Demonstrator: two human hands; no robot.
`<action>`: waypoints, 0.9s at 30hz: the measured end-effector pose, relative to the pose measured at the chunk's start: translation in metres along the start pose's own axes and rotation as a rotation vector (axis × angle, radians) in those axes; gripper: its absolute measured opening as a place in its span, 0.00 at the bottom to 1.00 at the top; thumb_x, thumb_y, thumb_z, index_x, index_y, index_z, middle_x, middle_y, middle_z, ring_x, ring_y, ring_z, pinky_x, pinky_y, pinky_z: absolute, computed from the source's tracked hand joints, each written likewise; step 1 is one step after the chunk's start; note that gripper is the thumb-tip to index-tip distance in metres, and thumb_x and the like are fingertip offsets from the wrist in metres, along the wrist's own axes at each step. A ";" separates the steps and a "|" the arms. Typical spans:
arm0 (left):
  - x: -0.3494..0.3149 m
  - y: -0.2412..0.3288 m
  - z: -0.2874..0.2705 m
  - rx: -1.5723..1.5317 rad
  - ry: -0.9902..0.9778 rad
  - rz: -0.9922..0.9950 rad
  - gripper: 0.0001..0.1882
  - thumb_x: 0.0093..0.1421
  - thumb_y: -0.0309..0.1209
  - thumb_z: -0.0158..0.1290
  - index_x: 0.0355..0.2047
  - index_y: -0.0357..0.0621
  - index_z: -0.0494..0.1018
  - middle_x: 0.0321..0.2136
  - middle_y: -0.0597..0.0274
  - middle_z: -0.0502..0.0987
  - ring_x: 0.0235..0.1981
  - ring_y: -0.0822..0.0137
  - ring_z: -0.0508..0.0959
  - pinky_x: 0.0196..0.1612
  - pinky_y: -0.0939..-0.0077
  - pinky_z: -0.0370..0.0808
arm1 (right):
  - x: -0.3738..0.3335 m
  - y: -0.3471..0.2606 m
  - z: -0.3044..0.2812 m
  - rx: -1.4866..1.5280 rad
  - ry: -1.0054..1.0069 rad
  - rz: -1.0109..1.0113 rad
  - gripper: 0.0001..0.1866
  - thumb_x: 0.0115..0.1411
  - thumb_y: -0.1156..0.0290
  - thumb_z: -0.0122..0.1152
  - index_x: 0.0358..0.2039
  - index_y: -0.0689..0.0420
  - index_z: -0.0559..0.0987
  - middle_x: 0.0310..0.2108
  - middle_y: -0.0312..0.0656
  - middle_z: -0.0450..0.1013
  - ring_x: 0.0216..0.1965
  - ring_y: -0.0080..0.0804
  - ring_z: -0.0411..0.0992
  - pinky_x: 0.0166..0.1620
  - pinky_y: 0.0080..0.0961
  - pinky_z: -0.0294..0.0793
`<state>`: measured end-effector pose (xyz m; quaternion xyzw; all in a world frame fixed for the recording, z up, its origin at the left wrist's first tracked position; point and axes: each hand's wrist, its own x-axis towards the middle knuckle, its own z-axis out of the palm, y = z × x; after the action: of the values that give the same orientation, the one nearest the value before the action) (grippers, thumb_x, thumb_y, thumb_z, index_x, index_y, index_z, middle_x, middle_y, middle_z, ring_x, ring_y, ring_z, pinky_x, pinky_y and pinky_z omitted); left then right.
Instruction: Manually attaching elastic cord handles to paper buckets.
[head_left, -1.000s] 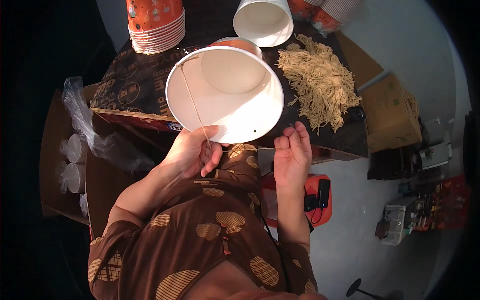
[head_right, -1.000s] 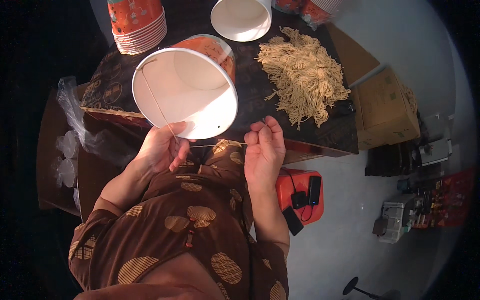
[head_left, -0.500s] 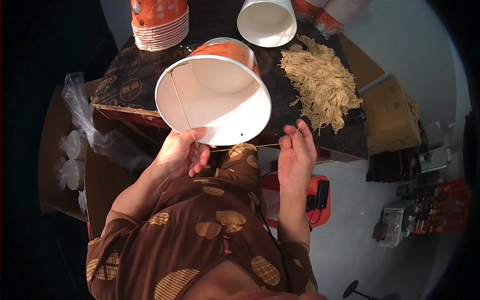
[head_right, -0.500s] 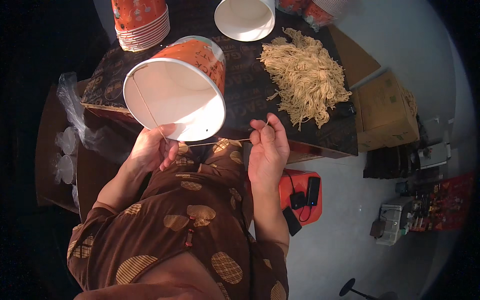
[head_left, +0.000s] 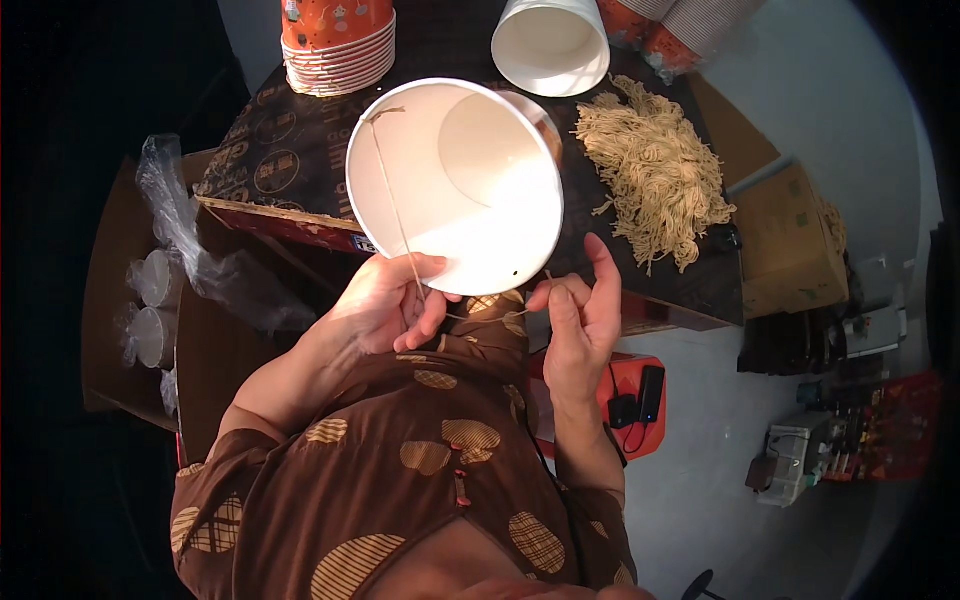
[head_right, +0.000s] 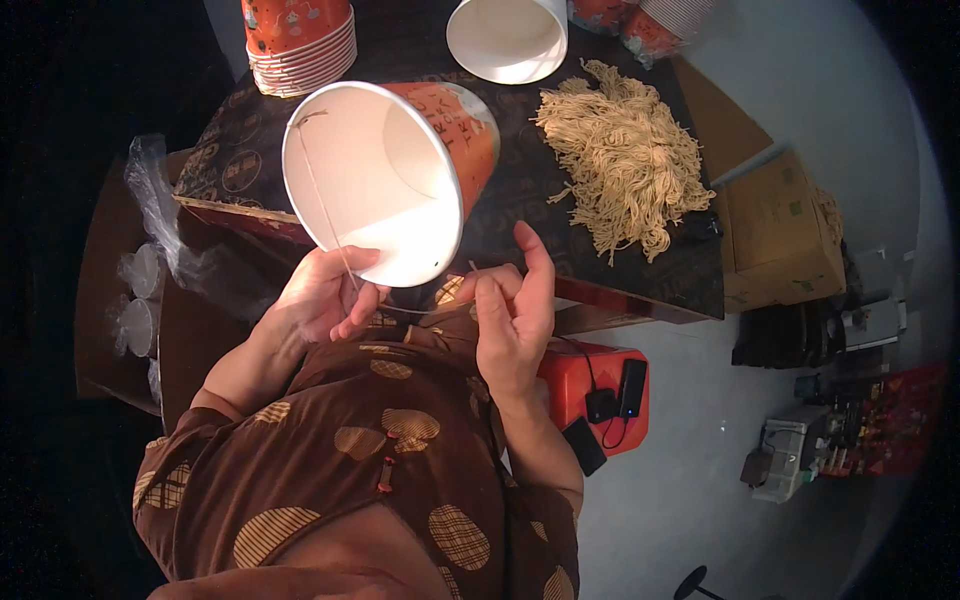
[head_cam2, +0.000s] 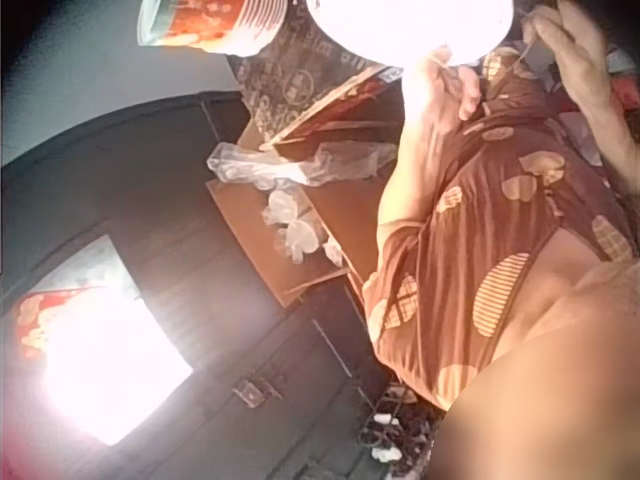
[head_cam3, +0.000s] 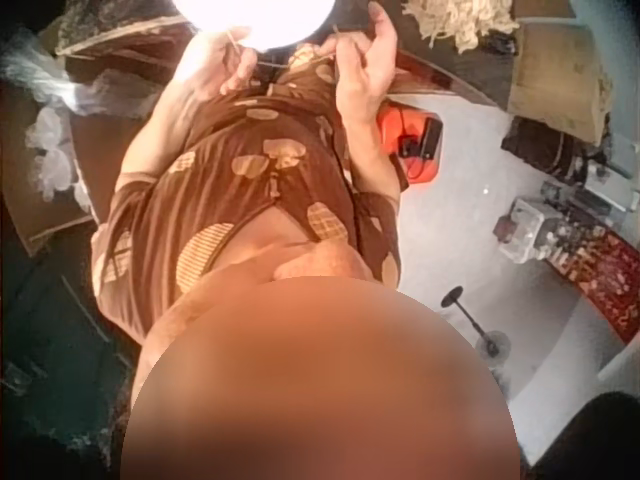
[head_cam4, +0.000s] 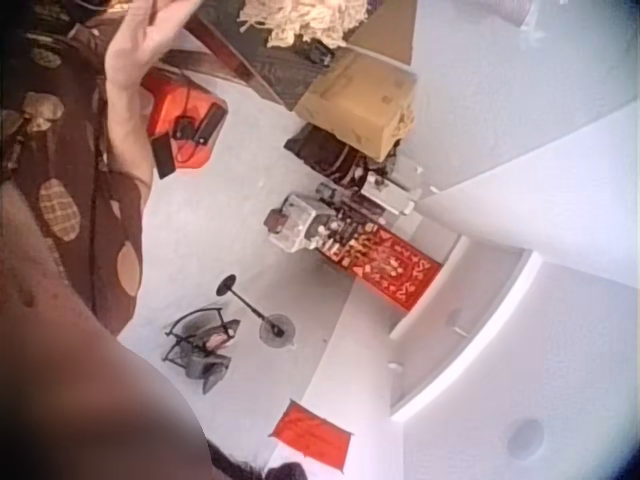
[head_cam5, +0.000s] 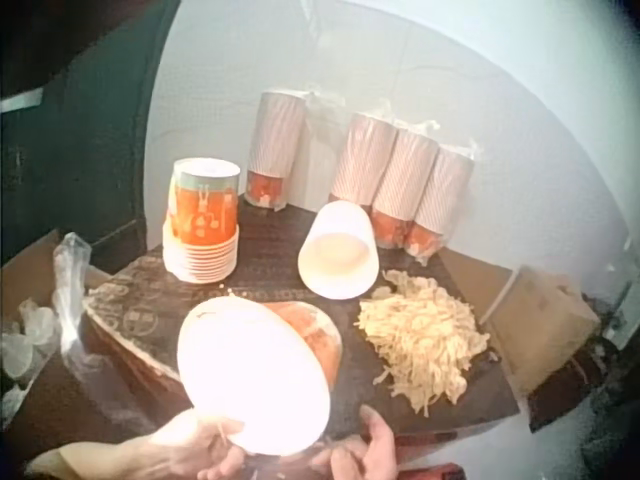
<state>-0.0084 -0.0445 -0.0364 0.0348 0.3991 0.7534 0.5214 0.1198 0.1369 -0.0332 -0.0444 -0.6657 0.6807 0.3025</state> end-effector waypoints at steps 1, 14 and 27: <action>0.000 0.000 0.000 -0.036 -0.040 -0.015 0.19 0.63 0.36 0.44 0.28 0.28 0.72 0.10 0.49 0.71 0.03 0.63 0.66 0.05 0.77 0.60 | 0.000 -0.001 0.002 0.005 0.000 0.000 0.30 0.67 0.74 0.50 0.64 0.69 0.52 0.28 0.36 0.72 0.32 0.16 0.66 0.42 0.15 0.66; -0.001 0.001 0.012 -0.279 -0.049 -0.103 0.20 0.65 0.35 0.41 0.26 0.30 0.72 0.06 0.50 0.66 0.02 0.62 0.64 0.03 0.75 0.63 | 0.004 -0.029 0.017 -0.245 -0.121 -0.213 0.32 0.64 0.81 0.51 0.64 0.72 0.50 0.26 0.38 0.74 0.30 0.18 0.67 0.41 0.15 0.67; 0.000 -0.004 0.006 -0.227 -0.135 -0.059 0.20 0.65 0.36 0.41 0.27 0.30 0.73 0.07 0.49 0.67 0.02 0.62 0.65 0.04 0.75 0.64 | 0.004 -0.034 0.019 -0.333 -0.127 -0.238 0.31 0.63 0.83 0.52 0.63 0.73 0.52 0.25 0.37 0.75 0.29 0.17 0.68 0.40 0.13 0.67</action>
<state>-0.0031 -0.0408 -0.0349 0.0144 0.2762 0.7740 0.5695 0.1199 0.1196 0.0015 0.0281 -0.7873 0.5221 0.3267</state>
